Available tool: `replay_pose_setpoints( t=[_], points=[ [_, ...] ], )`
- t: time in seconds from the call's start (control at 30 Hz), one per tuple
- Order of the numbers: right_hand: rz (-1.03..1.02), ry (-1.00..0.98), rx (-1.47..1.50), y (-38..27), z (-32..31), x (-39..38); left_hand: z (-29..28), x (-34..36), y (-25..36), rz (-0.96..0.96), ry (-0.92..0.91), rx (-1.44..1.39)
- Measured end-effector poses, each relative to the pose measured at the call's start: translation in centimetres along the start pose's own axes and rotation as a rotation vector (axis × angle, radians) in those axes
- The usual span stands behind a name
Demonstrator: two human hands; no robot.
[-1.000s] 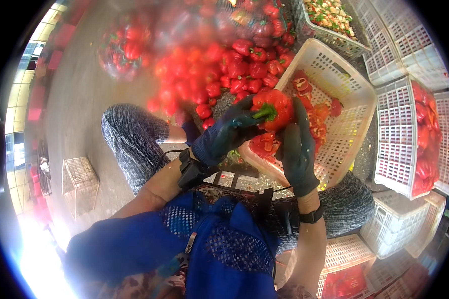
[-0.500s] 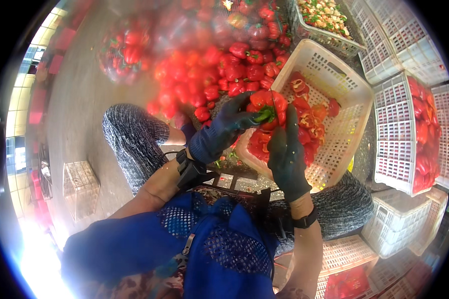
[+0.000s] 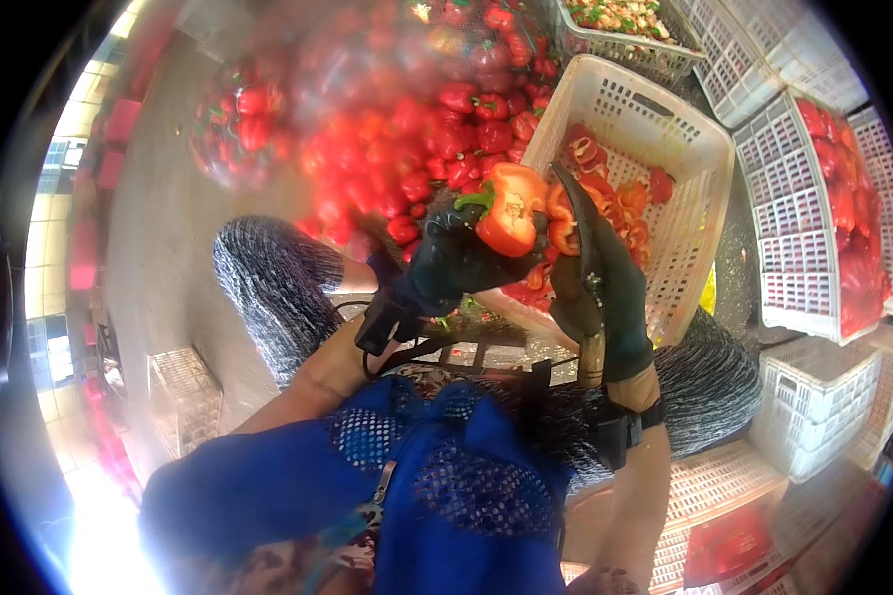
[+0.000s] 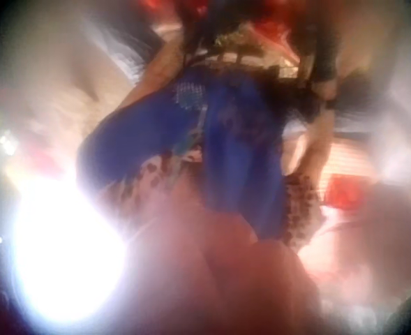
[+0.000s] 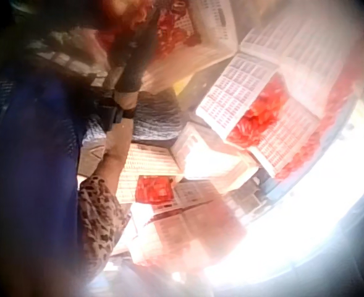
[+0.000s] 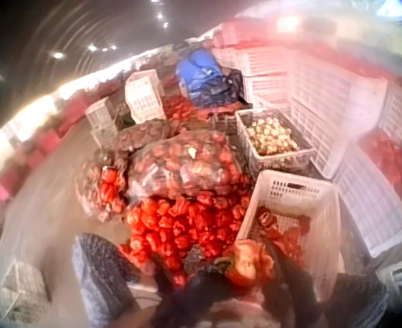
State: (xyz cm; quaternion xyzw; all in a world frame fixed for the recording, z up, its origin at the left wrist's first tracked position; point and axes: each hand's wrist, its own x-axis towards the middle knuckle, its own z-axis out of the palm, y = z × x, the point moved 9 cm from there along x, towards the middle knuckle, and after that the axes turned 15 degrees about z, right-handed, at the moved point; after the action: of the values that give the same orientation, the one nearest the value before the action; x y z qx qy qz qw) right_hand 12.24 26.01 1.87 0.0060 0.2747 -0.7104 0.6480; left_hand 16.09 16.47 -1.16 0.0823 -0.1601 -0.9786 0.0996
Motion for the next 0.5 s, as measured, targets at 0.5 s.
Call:
replay_pose_setpoints(
  t=[0.5],
  points=[
    [-0.023,0.37,0.033,-0.1,-2.3,-0.1,6.4,0.8,2.9,0.627,-0.586,1.326]
  ],
)
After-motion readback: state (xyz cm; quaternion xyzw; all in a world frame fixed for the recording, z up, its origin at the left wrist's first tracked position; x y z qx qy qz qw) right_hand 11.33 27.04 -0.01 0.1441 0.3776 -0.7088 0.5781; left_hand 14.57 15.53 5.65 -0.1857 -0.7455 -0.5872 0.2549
